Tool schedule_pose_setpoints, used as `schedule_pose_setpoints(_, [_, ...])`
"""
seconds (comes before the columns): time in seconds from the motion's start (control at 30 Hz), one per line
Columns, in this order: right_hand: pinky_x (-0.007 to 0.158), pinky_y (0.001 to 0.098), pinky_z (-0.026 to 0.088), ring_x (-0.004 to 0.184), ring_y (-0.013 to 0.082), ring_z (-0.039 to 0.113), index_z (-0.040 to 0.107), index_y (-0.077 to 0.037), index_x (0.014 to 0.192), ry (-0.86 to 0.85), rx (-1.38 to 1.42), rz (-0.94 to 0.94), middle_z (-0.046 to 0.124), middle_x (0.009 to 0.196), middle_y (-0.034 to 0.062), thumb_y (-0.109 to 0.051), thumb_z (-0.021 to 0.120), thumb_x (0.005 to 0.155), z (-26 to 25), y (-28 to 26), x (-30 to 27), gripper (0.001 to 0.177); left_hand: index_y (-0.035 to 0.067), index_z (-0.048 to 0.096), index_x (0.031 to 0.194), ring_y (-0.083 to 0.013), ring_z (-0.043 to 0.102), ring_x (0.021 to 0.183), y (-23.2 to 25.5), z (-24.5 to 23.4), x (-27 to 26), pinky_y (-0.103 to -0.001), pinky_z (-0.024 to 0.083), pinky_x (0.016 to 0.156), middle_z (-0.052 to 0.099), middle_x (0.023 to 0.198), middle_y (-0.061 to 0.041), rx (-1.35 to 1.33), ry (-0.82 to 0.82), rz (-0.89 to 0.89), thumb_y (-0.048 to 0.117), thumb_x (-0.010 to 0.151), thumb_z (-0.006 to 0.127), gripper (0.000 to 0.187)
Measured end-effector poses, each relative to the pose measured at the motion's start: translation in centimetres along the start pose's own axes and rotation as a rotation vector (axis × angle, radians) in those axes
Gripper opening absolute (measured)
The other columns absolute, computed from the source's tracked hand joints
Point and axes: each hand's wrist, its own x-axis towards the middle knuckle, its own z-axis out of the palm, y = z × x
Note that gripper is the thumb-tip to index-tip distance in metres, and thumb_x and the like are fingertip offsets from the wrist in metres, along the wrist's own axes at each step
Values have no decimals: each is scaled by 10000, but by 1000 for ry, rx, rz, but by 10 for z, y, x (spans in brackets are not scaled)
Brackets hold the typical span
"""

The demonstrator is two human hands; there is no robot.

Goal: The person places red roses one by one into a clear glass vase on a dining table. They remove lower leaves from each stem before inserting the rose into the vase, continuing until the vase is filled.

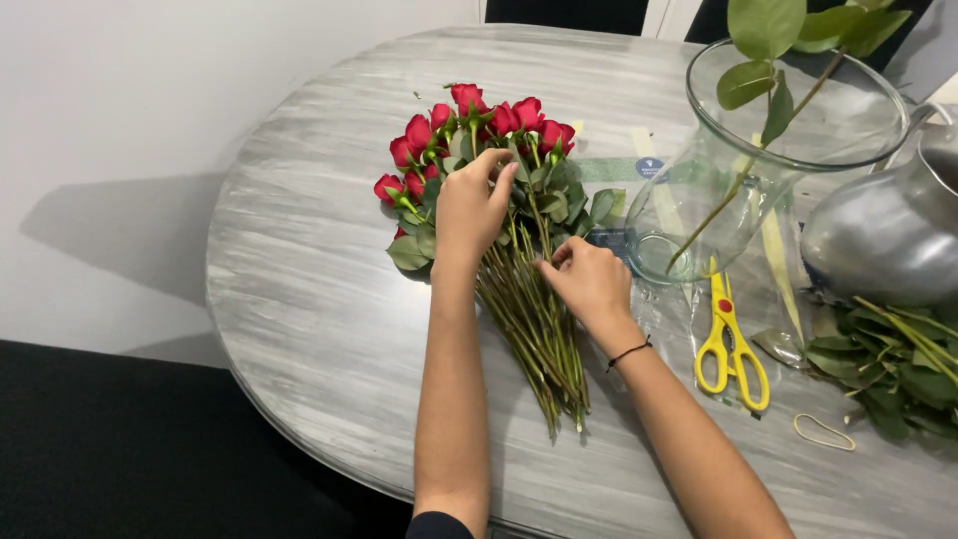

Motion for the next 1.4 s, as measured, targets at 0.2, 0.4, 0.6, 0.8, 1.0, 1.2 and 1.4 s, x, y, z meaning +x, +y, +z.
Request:
schedule_pose_setpoints(0.2, [761,486,580,809,361,751,705,-226,824,89,31,-23,756,731,-57,-500,706,836,23,21,14,275,182,719,1136,-306,744,738,-4,4,1,-452,578,682,765,810,-60,-17,-58,-53,335,997,612,233])
schedule_pose_setpoints(0.4, [689,430,571,732,303,733,709,-196,830,224,245,-97,715,674,-43,-387,756,859,13,27,16,198,181,726,1142,-328,746,801,-1,6,1,-472,584,725,774,867,-73,-4,-119,-86,360,993,608,261])
schedule_pose_setpoints(0.6, [638,322,541,577,215,685,712,-133,866,337,502,-169,681,581,5,-277,772,920,6,24,15,165,122,666,1133,-415,728,851,8,9,0,-540,561,763,769,932,-150,-52,-111,-100,318,967,630,259])
schedule_pose_setpoints(0.8, [577,289,497,524,170,624,705,-128,917,461,592,-240,646,548,12,-282,772,959,8,24,19,173,134,740,1040,-190,731,656,-10,30,6,-332,565,581,785,829,-45,-259,-286,-189,362,957,676,251])
schedule_pose_setpoints(1.0, [569,256,474,543,93,560,703,-134,935,521,743,-205,659,587,-3,-242,776,952,-14,4,5,132,-5,743,1165,-170,696,684,39,37,-3,-255,579,492,751,879,-156,-755,-333,-310,227,940,708,325])
schedule_pose_setpoints(1.2, [580,261,511,596,69,577,756,-160,948,477,818,-223,684,621,11,-249,696,1024,-35,-7,-3,131,85,805,1077,-104,647,703,40,71,-4,-227,555,522,753,813,-79,-750,-113,-270,202,899,783,214])
schedule_pose_setpoints(1.4, [639,248,535,680,39,554,810,-134,1031,294,968,-213,737,745,-16,-260,718,1010,-40,14,13,158,81,809,1064,-101,640,805,57,60,-5,-264,587,658,762,882,-83,-767,-84,-162,174,895,795,194])
